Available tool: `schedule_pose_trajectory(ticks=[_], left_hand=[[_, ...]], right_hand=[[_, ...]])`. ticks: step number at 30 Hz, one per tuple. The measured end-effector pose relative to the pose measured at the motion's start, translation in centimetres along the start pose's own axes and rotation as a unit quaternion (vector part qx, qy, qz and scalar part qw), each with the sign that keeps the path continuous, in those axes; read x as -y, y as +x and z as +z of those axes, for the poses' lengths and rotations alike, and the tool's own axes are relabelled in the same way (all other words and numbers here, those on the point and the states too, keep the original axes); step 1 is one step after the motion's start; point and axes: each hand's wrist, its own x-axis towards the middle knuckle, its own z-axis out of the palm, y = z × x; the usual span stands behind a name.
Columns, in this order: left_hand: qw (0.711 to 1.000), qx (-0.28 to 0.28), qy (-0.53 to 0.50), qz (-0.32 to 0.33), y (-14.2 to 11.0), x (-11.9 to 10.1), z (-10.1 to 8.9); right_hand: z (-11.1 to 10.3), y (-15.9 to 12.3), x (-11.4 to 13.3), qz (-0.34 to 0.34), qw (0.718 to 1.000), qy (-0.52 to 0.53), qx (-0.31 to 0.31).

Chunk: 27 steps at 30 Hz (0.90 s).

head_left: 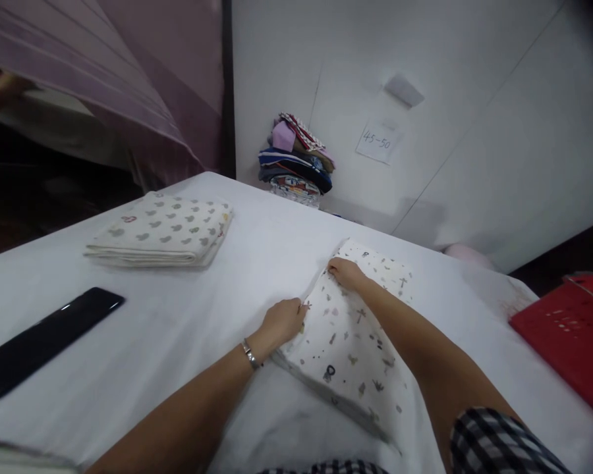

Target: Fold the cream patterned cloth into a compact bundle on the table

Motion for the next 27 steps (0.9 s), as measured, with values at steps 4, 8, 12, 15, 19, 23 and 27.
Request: schedule_pose_trajectory(ticks=[4, 8, 12, 15, 19, 23, 27], left_hand=[[1.0, -0.008, 0.007, 0.007, 0.1, 0.2, 0.2], [1.0, -0.012, 0.013, 0.008, 0.1, 0.1, 0.2], [1.0, -0.008, 0.007, 0.005, 0.0, 0.1, 0.1], [1.0, -0.008, 0.005, 0.011, 0.0, 0.2, 0.1], [1.0, -0.008, 0.004, 0.029, 0.1, 0.4, 0.2], [0.999, 0.001, -0.001, 0.037, 0.1, 0.4, 0.0], [0.998, -0.001, -0.018, 0.058, 0.2, 0.4, 0.1]], right_hand=[[0.2, 0.5, 0.7, 0.018, 1.0, -0.007, -0.009], [0.7, 0.3, 1.3, 0.017, 0.999, -0.004, -0.03], [0.9, 0.1, 1.1, -0.034, 0.998, -0.001, -0.054], [0.8, 0.2, 0.7, -0.116, 0.992, -0.025, -0.043], [0.4, 0.6, 0.5, -0.149, 0.986, -0.068, -0.031], [-0.2, 1.0, 0.7, -0.151, 0.984, -0.089, -0.016], [-0.4, 1.4, 1.2, -0.122, 0.987, -0.107, -0.007]])
